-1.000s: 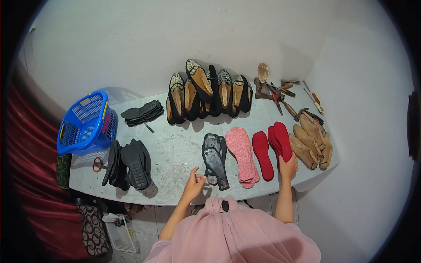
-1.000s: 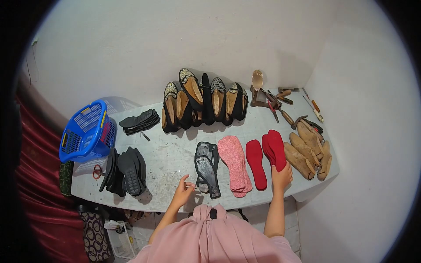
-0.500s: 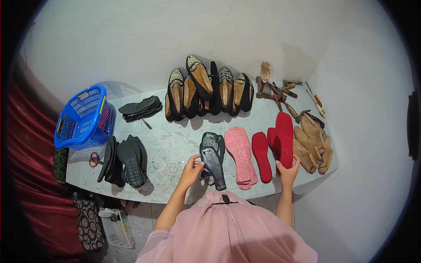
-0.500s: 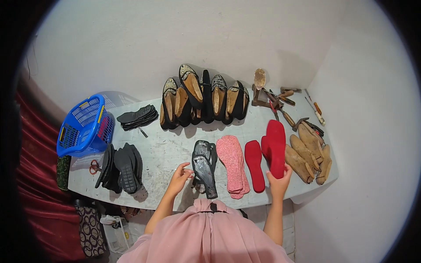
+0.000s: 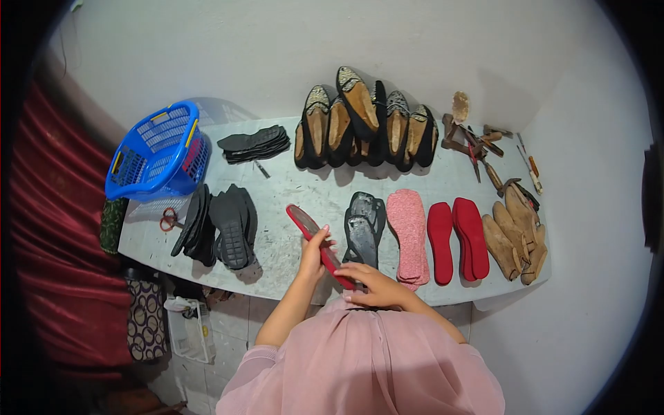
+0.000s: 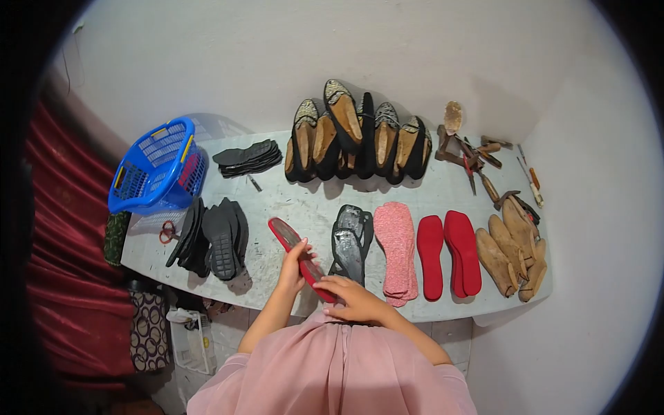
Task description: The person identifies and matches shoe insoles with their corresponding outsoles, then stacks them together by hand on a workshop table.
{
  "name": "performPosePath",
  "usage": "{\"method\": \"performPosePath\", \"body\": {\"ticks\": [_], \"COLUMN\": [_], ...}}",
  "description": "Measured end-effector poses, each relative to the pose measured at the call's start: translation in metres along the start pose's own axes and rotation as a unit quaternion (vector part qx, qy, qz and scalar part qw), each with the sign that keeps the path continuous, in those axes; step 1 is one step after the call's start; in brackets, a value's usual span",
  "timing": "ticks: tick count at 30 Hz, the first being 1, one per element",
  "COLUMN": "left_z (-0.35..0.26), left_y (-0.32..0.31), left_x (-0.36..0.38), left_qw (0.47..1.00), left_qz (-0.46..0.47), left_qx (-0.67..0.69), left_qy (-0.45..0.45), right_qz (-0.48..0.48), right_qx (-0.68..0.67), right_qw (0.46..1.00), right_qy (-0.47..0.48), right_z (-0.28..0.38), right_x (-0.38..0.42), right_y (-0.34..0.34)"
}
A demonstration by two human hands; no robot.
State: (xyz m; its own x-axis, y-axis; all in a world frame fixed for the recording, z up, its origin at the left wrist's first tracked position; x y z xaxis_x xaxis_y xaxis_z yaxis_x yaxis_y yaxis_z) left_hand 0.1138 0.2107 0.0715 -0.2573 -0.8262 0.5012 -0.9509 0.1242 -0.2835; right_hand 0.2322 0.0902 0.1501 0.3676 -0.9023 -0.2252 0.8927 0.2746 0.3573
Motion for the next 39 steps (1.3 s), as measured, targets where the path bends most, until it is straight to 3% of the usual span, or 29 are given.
{"method": "performPosePath", "body": {"ticks": [3,7,10,14,17,20,23,24,27,28,30,35,39], "left_z": [-0.022,-0.041,-0.043,-0.037,-0.033,-0.037,-0.043,-0.045,-0.05,-0.054,-0.061,-0.08,-0.092], "left_y": [0.031,0.048,0.05,0.038,0.027,0.015,0.004,0.0,-0.01,-0.014,-0.027,-0.05,-0.06], "left_x": [0.002,0.015,0.019,0.018,0.018,0.017,0.015,0.015,0.015,0.02,0.03,0.043,0.048], "left_qw": [0.992,0.992,0.992,0.984,0.982,0.974,0.972,0.972,0.96,0.957,0.946,0.919,0.917], "left_qz": [-0.056,-0.035,-0.026,0.023,0.074,0.149,0.177,0.182,0.207,0.208,0.252,0.319,0.306], "left_qx": [-0.051,-0.007,-0.02,-0.076,-0.027,0.005,0.021,0.025,-0.015,-0.017,0.053,0.145,0.158], "left_qy": [-0.102,-0.124,-0.12,-0.162,-0.17,-0.171,-0.155,-0.147,-0.186,-0.201,-0.195,-0.183,-0.204], "right_qz": [0.011,-0.22,-0.306,-0.349,-0.347,-0.326,-0.257,-0.281,-0.332,-0.272,-0.201,-0.055,-0.17], "right_qx": [-0.093,0.042,0.075,0.062,0.036,-0.116,-0.379,-0.369,-0.604,-0.662,-0.738,-0.842,-0.805], "right_qw": [0.994,0.959,0.907,0.889,0.874,0.857,0.815,0.822,0.691,0.657,0.62,0.536,0.566], "right_qy": [-0.065,-0.173,-0.28,-0.291,-0.339,-0.381,-0.354,-0.331,-0.219,-0.236,-0.173,0.026,0.057], "right_z": [-0.023,-0.099,-0.14,-0.163,-0.159,-0.15,-0.15,-0.145,-0.128,-0.13,-0.107,-0.045,-0.008], "right_x": [-0.011,-0.006,0.003,0.01,0.014,0.013,0.004,0.001,0.0,0.003,-0.001,-0.009,-0.011], "right_y": [0.002,0.023,0.031,0.023,0.026,0.026,0.017,0.018,0.02,0.018,0.028,0.06,0.08]}}
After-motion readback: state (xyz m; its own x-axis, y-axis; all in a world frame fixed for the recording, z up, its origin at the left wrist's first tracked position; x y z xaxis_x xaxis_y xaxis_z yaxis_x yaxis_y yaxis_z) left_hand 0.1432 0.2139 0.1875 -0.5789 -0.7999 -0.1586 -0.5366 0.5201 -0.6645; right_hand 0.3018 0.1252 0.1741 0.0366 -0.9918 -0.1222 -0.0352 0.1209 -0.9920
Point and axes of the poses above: each hand's wrist, its own x-axis away from the middle knuckle, its own y-axis out of the back of the hand, z = x × y, the point moved 5 cm from there along -x, towards the middle knuckle, and after that the axes turned 10 degrees about -x, right-handed, at the moved point
